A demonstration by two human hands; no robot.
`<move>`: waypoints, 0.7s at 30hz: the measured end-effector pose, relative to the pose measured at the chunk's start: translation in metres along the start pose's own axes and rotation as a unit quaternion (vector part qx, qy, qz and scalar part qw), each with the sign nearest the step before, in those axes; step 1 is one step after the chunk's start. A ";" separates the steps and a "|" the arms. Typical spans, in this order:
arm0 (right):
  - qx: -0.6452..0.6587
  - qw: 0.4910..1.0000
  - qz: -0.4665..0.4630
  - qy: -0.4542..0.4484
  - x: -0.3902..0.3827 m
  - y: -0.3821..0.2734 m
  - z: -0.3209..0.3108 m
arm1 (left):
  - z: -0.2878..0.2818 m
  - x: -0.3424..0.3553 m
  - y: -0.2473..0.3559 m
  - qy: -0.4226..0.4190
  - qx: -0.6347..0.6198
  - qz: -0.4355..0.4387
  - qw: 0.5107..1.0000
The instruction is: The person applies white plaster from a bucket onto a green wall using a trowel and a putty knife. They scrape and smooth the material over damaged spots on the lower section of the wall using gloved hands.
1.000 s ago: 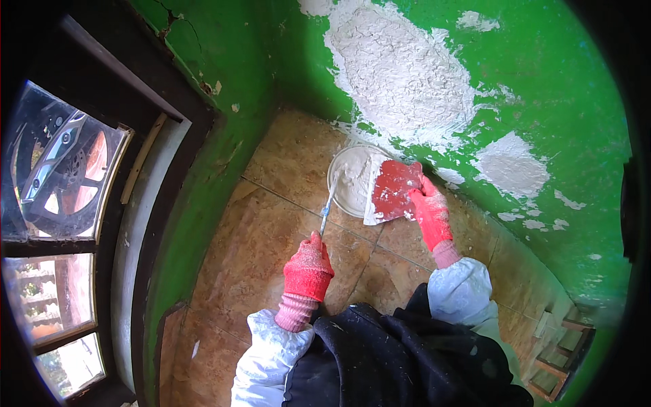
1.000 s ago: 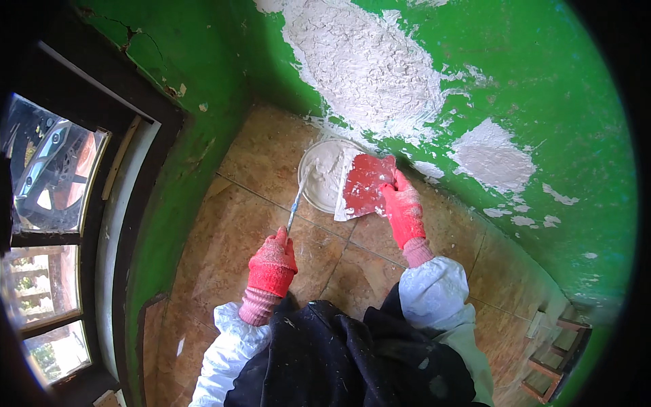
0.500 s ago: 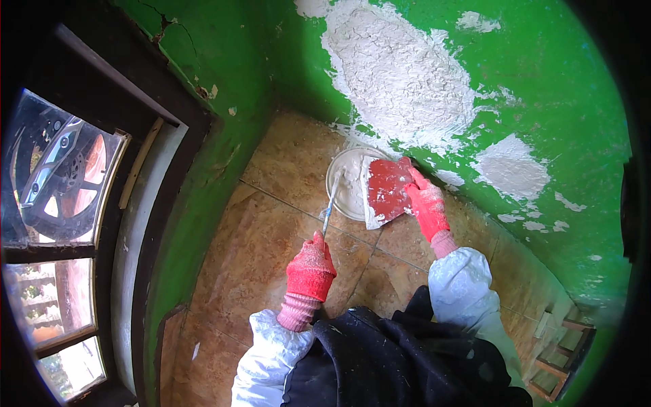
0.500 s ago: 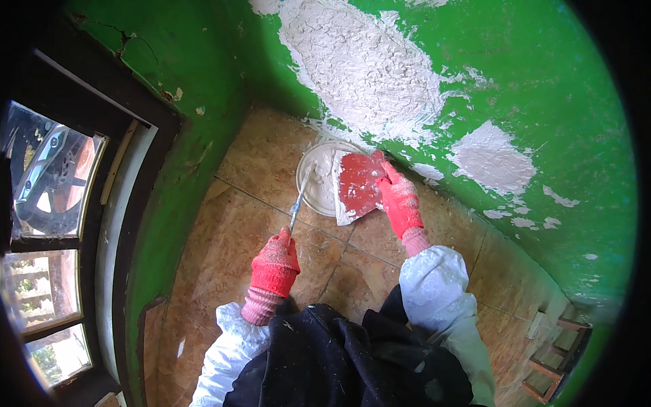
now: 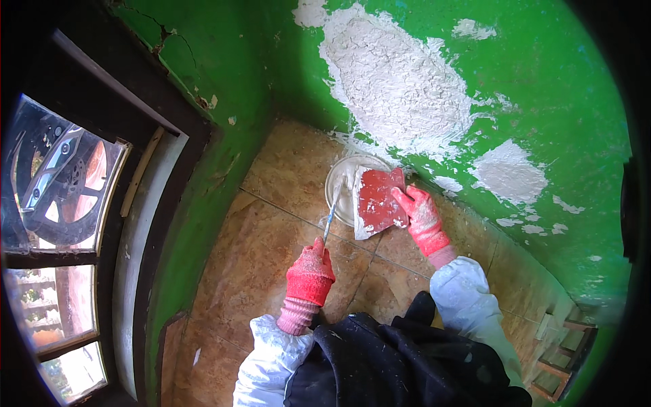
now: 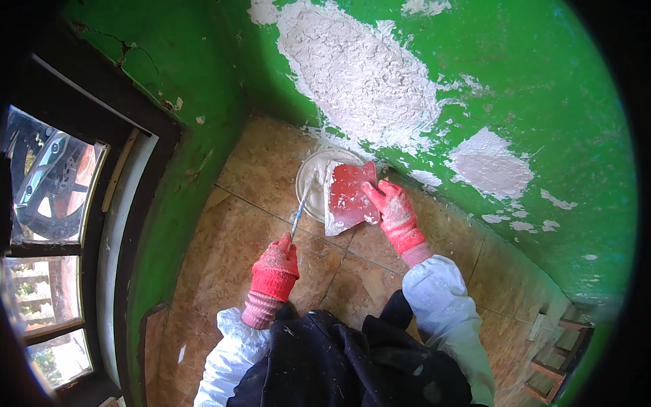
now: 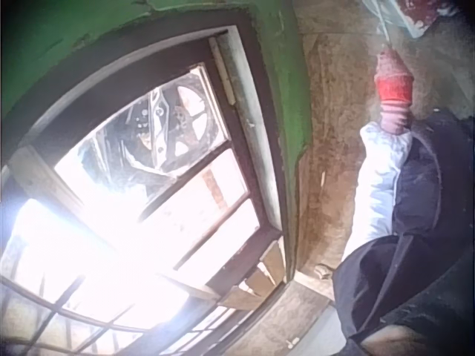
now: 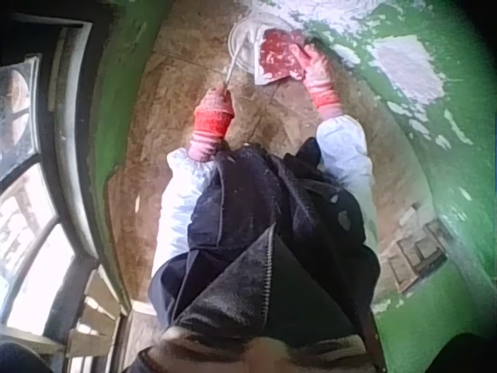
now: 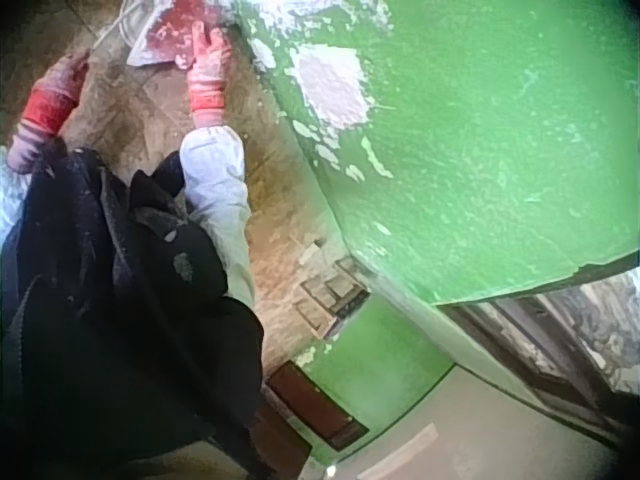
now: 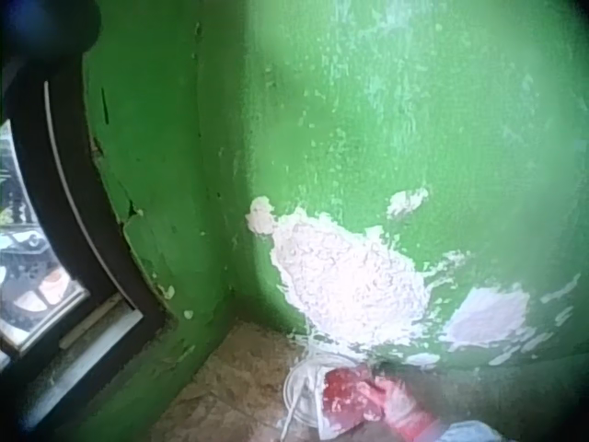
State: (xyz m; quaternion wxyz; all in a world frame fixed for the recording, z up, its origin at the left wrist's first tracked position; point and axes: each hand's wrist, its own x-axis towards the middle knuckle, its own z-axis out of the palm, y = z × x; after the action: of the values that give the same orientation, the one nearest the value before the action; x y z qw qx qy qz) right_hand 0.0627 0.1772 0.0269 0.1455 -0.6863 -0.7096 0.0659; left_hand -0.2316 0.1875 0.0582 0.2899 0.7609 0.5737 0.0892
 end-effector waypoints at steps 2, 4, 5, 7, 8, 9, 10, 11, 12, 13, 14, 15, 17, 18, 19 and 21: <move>-0.011 0.993 -0.026 0.112 0.003 0.004 0.013 | 0.001 0.000 0.001 -0.007 -0.008 -0.009 1.000; -0.021 0.982 -0.043 0.182 0.005 0.003 0.012 | 0.002 0.001 0.003 -0.013 -0.015 -0.015 1.000; -0.090 0.981 -0.133 0.112 0.007 0.006 0.012 | 0.003 0.003 0.003 -0.036 -0.027 -0.033 0.998; -0.161 0.961 -0.221 0.042 0.004 0.007 0.014 | 0.003 0.005 0.005 -0.058 -0.038 -0.049 0.996; -0.166 0.960 -0.220 0.043 -0.001 0.006 0.014 | 0.004 0.006 0.007 -0.066 -0.057 -0.048 0.995; -0.159 0.964 -0.206 0.051 -0.005 0.006 0.014 | 0.005 0.008 0.009 -0.074 -0.076 -0.046 0.993; -0.153 0.968 -0.191 0.060 -0.009 0.007 0.013 | 0.008 0.009 0.009 -0.074 -0.077 -0.043 0.993; -0.166 0.968 -0.182 0.047 -0.013 0.003 0.012 | 0.011 0.010 0.007 -0.080 -0.087 -0.046 0.992; -0.167 0.968 -0.181 0.048 -0.016 0.002 0.011 | 0.016 0.012 0.005 -0.086 -0.097 -0.050 0.990; -0.167 0.969 -0.177 0.053 -0.018 0.002 0.011 | 0.021 0.015 0.002 -0.086 -0.097 -0.048 0.990; -0.168 0.969 -0.173 0.057 -0.021 0.000 0.009 | 0.027 0.019 -0.001 -0.092 -0.125 -0.042 0.987; -0.168 0.969 -0.168 0.060 -0.024 -0.001 0.007 | 0.032 0.022 -0.004 -0.097 -0.152 -0.035 0.983; -0.143 0.976 -0.148 0.075 -0.029 -0.007 0.000 | 0.041 0.027 -0.007 -0.094 -0.156 -0.017 0.983; -0.118 0.980 -0.133 0.087 -0.031 -0.011 -0.006 | 0.044 0.029 -0.007 -0.091 -0.160 -0.001 0.983; -0.087 0.985 -0.121 0.091 -0.032 -0.015 -0.014 | 0.047 0.031 -0.007 -0.090 -0.160 0.000 0.983; -0.054 0.984 -0.104 0.136 -0.034 -0.021 -0.029 | 0.048 0.036 0.000 -0.112 -0.160 0.009 0.981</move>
State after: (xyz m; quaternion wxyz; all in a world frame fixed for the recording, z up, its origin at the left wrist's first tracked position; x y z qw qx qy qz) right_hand 0.0522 0.1396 0.0570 0.2094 -0.6182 -0.7532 -0.0817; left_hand -0.1979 0.2046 0.0121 0.4695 0.7147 0.5094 0.0964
